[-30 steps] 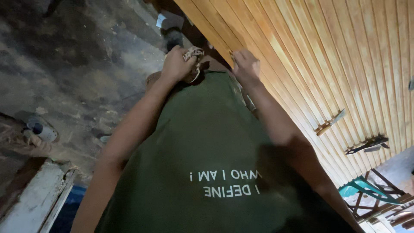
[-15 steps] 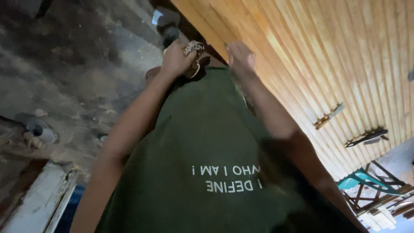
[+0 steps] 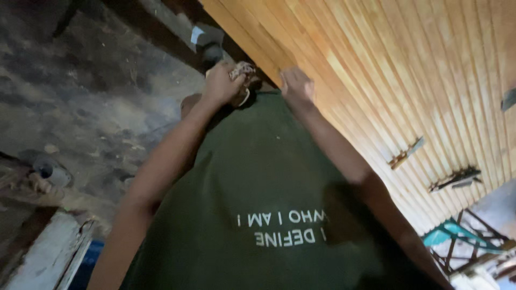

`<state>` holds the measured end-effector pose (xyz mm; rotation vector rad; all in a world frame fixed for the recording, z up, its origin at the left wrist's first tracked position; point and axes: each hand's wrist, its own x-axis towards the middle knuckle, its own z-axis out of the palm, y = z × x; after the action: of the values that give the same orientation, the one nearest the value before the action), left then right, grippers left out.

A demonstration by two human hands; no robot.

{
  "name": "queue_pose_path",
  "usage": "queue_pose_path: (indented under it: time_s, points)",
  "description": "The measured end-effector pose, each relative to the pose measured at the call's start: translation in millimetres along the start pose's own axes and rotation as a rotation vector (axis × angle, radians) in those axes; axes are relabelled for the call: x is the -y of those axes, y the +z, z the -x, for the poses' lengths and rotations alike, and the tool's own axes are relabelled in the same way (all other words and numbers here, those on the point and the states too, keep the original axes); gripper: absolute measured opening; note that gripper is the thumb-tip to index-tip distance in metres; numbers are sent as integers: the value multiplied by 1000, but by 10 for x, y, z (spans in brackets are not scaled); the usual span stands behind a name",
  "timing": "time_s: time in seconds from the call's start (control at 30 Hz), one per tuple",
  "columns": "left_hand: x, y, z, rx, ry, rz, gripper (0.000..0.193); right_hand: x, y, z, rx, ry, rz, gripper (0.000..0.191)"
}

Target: The person sands a long wooden tabletop using a sanding block and a cloth, moving along the surface to smooth it. They also use a scraper to remove material from the wood. The person works continuously along the length of the table.

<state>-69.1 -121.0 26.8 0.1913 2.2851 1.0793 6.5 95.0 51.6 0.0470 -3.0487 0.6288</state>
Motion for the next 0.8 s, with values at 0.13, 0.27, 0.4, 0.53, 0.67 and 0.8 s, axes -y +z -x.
queue_pose_path:
  time_s: [0.13,0.27,0.4,0.53,0.67,0.8]
  points:
    - [66,41,34,-21,80,-23,32,-11,-24,83,-1,46,-56,6]
    - [64,16,13,-21,7,18,41,38,-24,59,-16,-86,25,17]
    - [-34,-14,68,0,121,106,32,106,89,-90,-17,-54,1,10]
    - [-181,-119,49,-214,271,35,29,39,156,-112,57,69,74,9]
    - [-188,-322,-208,-363,362,-54,35,-271,38,367,-307,365,-87,13]
    - [-119,-328,-496,-384,495,-164,36,-501,-185,1182,-299,584,-27,17]
